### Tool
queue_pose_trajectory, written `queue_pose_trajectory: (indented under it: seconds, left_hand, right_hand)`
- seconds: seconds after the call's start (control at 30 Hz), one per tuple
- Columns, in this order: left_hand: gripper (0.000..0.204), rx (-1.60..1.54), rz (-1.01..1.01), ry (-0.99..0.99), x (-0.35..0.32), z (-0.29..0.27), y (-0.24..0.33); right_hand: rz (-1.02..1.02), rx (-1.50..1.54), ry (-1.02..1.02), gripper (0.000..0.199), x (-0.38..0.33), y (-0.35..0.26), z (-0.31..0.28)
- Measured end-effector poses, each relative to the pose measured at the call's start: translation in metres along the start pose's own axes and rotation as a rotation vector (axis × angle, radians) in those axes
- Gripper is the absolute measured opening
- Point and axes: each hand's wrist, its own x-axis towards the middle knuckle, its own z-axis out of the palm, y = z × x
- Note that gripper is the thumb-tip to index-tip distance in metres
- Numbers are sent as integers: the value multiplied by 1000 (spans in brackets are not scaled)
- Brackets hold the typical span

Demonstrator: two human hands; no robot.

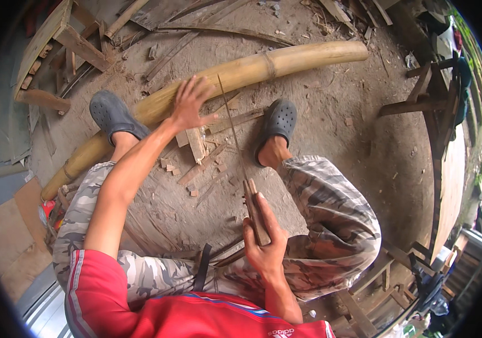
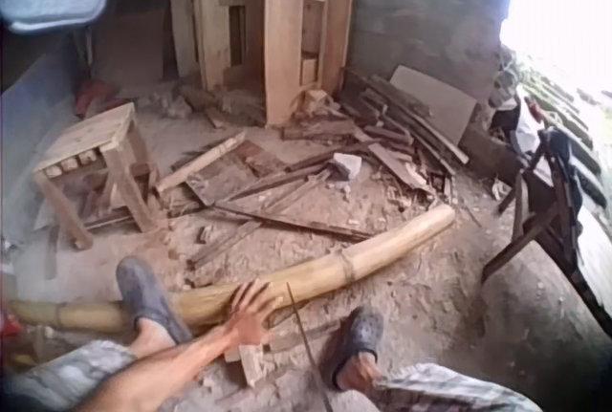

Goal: The person sits on the ground and uses a hand saw to cut a long bamboo pole that is stabilized between their feet. They repeatedly saw back and forth along the same cut line, producing sawdust and gradually deepening the cut.

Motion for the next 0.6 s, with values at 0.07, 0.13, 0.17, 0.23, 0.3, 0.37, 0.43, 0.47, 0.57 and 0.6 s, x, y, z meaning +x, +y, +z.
queue_pose_trajectory:
  seconds: [0.07, 0.13, 0.17, 0.23, 0.3, 0.37, 0.43, 0.47, 0.57, 0.6]
  left_hand:
    - [103, -59, 251, 33, -20, 21, -10]
    - [106, -71, 213, -6, -29, 20, -11]
    - [109, -41, 40, -59, -32, 7, -9]
    - [124, 20, -299, -52, -39, -10, -16]
    - [128, 95, -472, -272, -44, -25, -28]
    - [132, 139, -529, -393, -53, -38, -38]
    - [132, 150, -524, -406, -53, -43, -44]
    - [132, 153, -522, -410, -52, -47, -45]
    - [132, 157, -568, -404, -52, -52, -40]
    - [132, 161, -574, -401, -55, -54, -42]
  right_hand:
    - [11, 48, -13, 58, 1, -3, -1]
    - [19, 62, 11, 58, -1, -1, -2]
    - [13, 59, 31, 58, -2, 1, -3]
    - [4, 70, 52, 58, -4, 2, -3]
    - [-1, 97, 57, 58, -7, 1, -3]
    - [-18, 113, 43, 58, -9, -12, -4]
    - [-28, 136, 29, 58, -11, -24, -7]
    - [-31, 151, 20, 58, -12, -30, -8]
    - [-49, 199, 19, 58, -15, -38, -13]
    - [-57, 218, 20, 58, -15, -41, -14]
